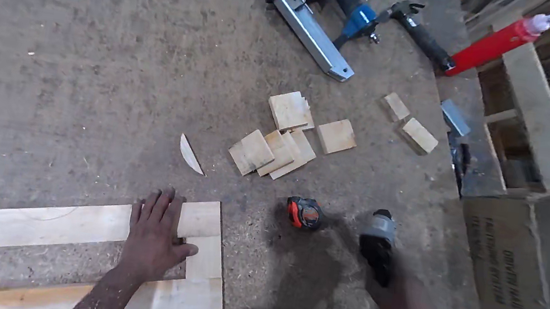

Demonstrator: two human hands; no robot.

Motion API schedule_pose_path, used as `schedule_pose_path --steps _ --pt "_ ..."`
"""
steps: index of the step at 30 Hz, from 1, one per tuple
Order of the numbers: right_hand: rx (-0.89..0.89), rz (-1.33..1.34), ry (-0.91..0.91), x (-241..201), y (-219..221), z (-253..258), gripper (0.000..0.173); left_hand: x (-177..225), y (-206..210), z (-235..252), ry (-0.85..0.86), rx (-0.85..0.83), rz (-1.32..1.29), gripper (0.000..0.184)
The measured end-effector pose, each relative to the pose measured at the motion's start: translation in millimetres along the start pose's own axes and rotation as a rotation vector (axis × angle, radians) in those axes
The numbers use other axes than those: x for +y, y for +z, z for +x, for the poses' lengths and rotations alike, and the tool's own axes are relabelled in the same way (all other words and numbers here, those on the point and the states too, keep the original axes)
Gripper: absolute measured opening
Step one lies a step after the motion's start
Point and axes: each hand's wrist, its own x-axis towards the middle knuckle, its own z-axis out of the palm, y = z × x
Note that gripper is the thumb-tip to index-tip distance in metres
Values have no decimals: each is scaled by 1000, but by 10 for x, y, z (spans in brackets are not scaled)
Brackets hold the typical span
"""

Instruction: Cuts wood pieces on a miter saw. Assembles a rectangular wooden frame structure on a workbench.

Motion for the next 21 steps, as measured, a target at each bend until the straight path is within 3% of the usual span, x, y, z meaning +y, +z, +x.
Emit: schedule_pose_path --steps 2,3,6,10,14,21 --pt "-66 176 -137 -142 -183 -299 44 -3 23 -24 6 20 1 114" --pt "-148 275 -180 -316 -259 -437 41 -1 24 -22 5 27 1 114" --pt "-363 343 -269 -1038 -255 -694 49 7 30 -16 -1 34 -5 115" --pt "-592 7 -324 -1719 233 -554 64 23 -25 -13 -20 -21 -24 113" --pt "-711 -124 -313 -1901 620 -450 57 10 -26 -11 -14 -3 -28 113" --pt "-752 -175 -290 -1993 640 -386 57 3 4 -19 -9 15 -22 112"
